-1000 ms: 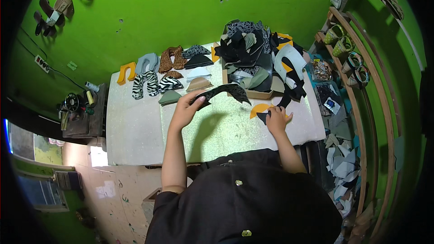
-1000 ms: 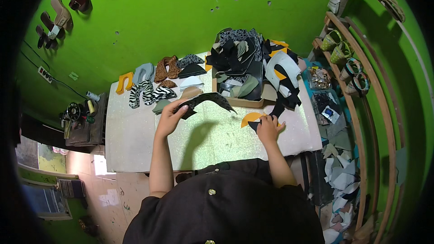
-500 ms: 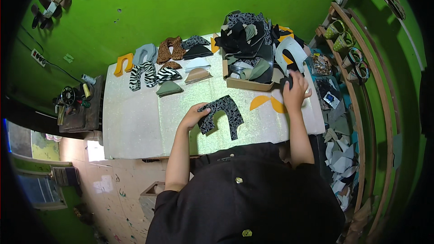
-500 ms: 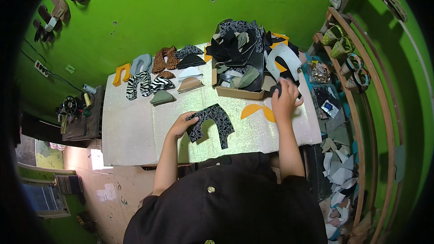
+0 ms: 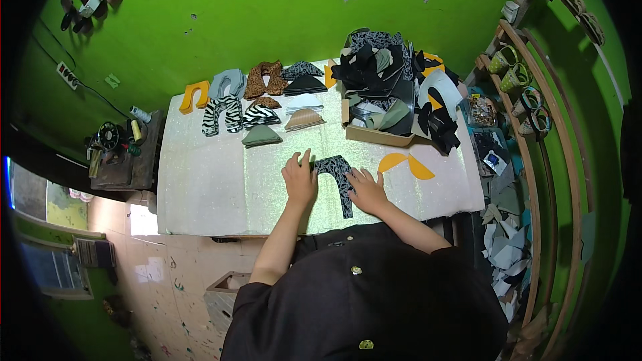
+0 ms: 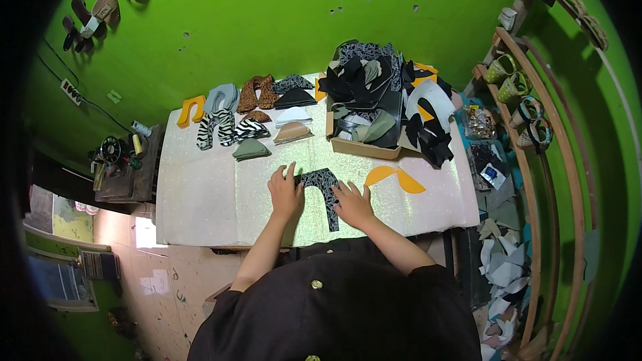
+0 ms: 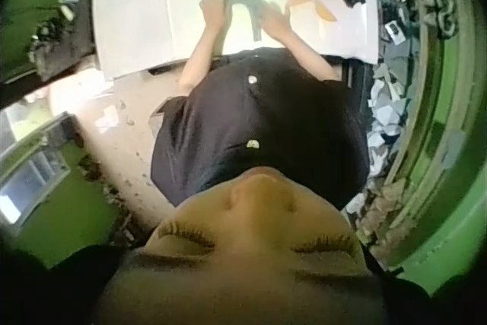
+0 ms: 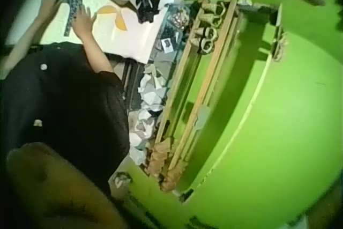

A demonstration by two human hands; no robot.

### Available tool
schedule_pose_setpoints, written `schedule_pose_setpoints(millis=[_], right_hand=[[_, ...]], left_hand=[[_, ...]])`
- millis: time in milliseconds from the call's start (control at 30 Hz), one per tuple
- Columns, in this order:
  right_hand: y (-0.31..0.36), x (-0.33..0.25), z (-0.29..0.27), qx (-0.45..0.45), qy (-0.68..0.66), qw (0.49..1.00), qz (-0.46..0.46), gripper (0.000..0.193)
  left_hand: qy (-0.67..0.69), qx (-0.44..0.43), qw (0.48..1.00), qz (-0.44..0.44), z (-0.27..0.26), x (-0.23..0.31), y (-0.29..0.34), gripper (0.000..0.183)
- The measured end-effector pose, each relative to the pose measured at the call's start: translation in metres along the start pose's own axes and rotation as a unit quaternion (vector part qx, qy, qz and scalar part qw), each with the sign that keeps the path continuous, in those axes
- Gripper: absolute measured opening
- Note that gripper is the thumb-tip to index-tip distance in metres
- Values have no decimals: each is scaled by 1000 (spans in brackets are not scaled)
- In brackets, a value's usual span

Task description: Sorting and organizing various patterned shoe component fabric pieces on a work table.

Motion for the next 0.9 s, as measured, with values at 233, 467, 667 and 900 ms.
schedule_pose_setpoints(millis=[233,467,667,900], right_hand=[[-5,4,-60,239,-39,961,-137,33],[-54,56,-193,479,18,873,-88,35],[-114,126,-247,371,-20,914,162,63],[-143,179,-252,285,-53,903,318,69]], left_hand=[[9,-163,972,167,35,34,19,65],[-64,-262,948,170,61,45,21,72],[-18,-288,943,165,65,42,19,74],[-34,-307,937,162,67,39,23,76]])
Point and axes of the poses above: each hand's wrist, its own y-axis away from the middle knuckle, its own z-axis out of the palm, x = y × z, the point moved 4 cm from there along -y, towards the middle knuckle, and after that the axes turned 14 degrees about -y, right-handed, at the moved point
